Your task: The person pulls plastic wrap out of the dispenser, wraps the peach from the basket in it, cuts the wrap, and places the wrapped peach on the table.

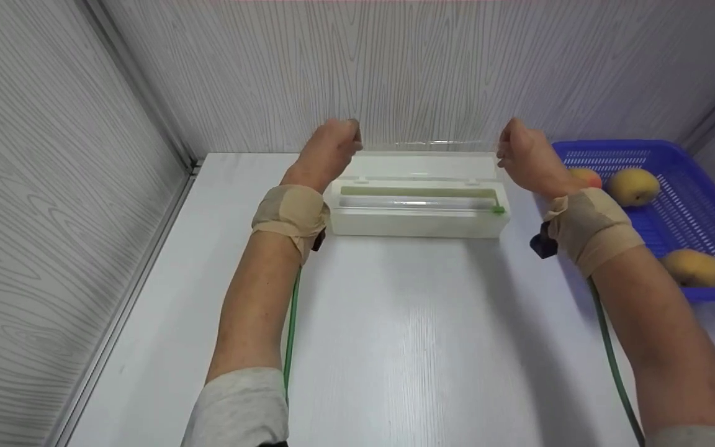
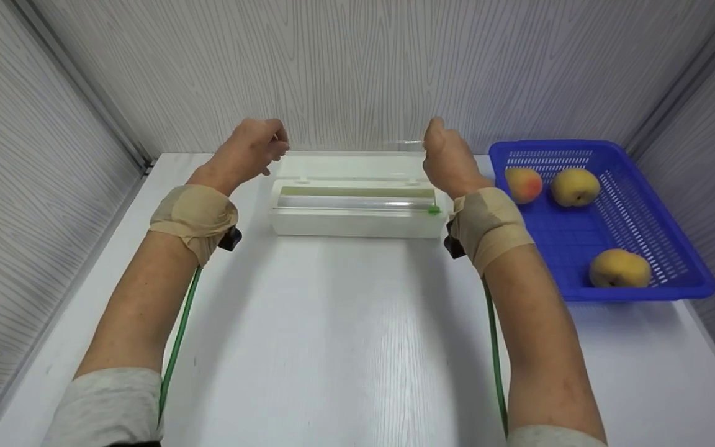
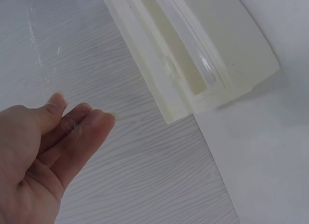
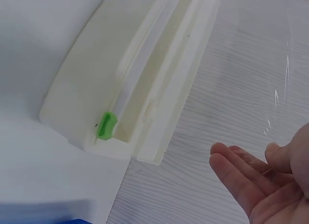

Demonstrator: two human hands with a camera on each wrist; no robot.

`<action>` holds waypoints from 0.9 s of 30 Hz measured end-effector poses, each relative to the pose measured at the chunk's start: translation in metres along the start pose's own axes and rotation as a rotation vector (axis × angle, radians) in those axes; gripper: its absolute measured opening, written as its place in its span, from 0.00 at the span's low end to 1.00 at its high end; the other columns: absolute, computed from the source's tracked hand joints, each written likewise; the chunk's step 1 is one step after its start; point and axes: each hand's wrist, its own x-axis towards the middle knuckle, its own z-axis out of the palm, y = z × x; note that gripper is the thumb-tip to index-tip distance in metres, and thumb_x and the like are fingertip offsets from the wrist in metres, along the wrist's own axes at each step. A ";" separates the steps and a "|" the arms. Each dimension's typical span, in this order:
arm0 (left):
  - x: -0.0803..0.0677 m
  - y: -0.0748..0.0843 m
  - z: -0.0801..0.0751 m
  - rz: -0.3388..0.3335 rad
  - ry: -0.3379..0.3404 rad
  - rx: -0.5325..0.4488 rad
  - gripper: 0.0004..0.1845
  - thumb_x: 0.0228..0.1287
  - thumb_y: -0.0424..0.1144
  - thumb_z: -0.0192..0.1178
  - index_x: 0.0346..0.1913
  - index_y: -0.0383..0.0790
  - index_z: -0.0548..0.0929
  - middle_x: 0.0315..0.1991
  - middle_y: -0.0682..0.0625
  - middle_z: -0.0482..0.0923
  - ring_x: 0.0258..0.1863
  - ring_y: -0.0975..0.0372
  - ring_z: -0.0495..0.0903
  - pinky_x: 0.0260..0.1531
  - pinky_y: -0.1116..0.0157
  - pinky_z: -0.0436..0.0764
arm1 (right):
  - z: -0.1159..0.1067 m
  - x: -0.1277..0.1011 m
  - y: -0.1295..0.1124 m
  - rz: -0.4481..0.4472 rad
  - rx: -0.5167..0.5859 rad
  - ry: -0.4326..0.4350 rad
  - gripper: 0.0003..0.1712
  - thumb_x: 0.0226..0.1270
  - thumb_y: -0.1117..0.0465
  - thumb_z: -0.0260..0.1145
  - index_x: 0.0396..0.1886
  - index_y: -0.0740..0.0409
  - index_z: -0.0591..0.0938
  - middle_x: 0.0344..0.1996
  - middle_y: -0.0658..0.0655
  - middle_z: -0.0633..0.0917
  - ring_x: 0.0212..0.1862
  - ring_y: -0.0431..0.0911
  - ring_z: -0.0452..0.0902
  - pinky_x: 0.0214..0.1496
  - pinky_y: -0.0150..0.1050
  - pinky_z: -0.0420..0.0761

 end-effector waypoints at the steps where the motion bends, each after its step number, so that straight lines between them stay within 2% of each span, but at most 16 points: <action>1: 0.000 0.000 -0.001 -0.012 -0.008 -0.039 0.09 0.74 0.35 0.54 0.48 0.33 0.80 0.47 0.41 0.83 0.46 0.53 0.82 0.46 0.59 0.80 | -0.001 0.000 0.000 0.000 0.009 0.005 0.07 0.68 0.77 0.50 0.43 0.69 0.67 0.37 0.69 0.79 0.42 0.61 0.81 0.47 0.55 0.81; 4: 0.001 0.001 -0.004 -0.014 0.004 -0.062 0.08 0.74 0.35 0.54 0.47 0.33 0.79 0.46 0.41 0.83 0.45 0.54 0.82 0.45 0.60 0.79 | -0.005 0.001 -0.002 -0.006 0.009 0.008 0.07 0.69 0.77 0.47 0.44 0.69 0.67 0.37 0.68 0.79 0.42 0.60 0.80 0.47 0.54 0.80; 11: 0.003 0.003 -0.009 0.080 0.103 0.154 0.08 0.70 0.33 0.58 0.46 0.32 0.82 0.45 0.41 0.86 0.46 0.51 0.86 0.46 0.60 0.84 | -0.016 0.002 -0.011 0.020 -0.012 -0.029 0.09 0.71 0.74 0.47 0.49 0.69 0.67 0.41 0.70 0.80 0.45 0.60 0.80 0.46 0.54 0.77; 15: 0.003 0.003 -0.012 0.104 0.137 0.195 0.08 0.68 0.31 0.59 0.47 0.33 0.83 0.46 0.42 0.87 0.47 0.51 0.86 0.48 0.60 0.84 | -0.020 0.004 -0.015 0.032 -0.017 -0.041 0.10 0.74 0.71 0.45 0.51 0.70 0.66 0.43 0.70 0.80 0.47 0.61 0.79 0.46 0.55 0.77; 19: 0.004 0.005 -0.016 0.081 0.136 0.163 0.08 0.68 0.30 0.59 0.47 0.33 0.83 0.46 0.41 0.86 0.48 0.50 0.85 0.49 0.59 0.83 | -0.024 0.006 -0.018 0.040 -0.036 -0.050 0.11 0.75 0.70 0.44 0.52 0.70 0.66 0.43 0.69 0.79 0.47 0.59 0.78 0.47 0.54 0.76; 23: 0.005 0.007 -0.021 0.022 0.109 0.115 0.09 0.71 0.32 0.57 0.48 0.33 0.82 0.48 0.41 0.85 0.50 0.50 0.84 0.50 0.59 0.82 | -0.027 0.008 -0.021 0.058 -0.031 -0.061 0.11 0.76 0.69 0.44 0.53 0.69 0.66 0.44 0.68 0.78 0.46 0.57 0.76 0.47 0.53 0.75; 27: 0.006 0.010 -0.027 -0.032 0.087 0.093 0.10 0.73 0.34 0.55 0.50 0.33 0.81 0.49 0.42 0.85 0.51 0.52 0.84 0.51 0.59 0.82 | -0.030 0.009 -0.023 0.011 -0.037 -0.026 0.10 0.75 0.70 0.44 0.51 0.70 0.66 0.42 0.70 0.80 0.46 0.59 0.78 0.45 0.53 0.76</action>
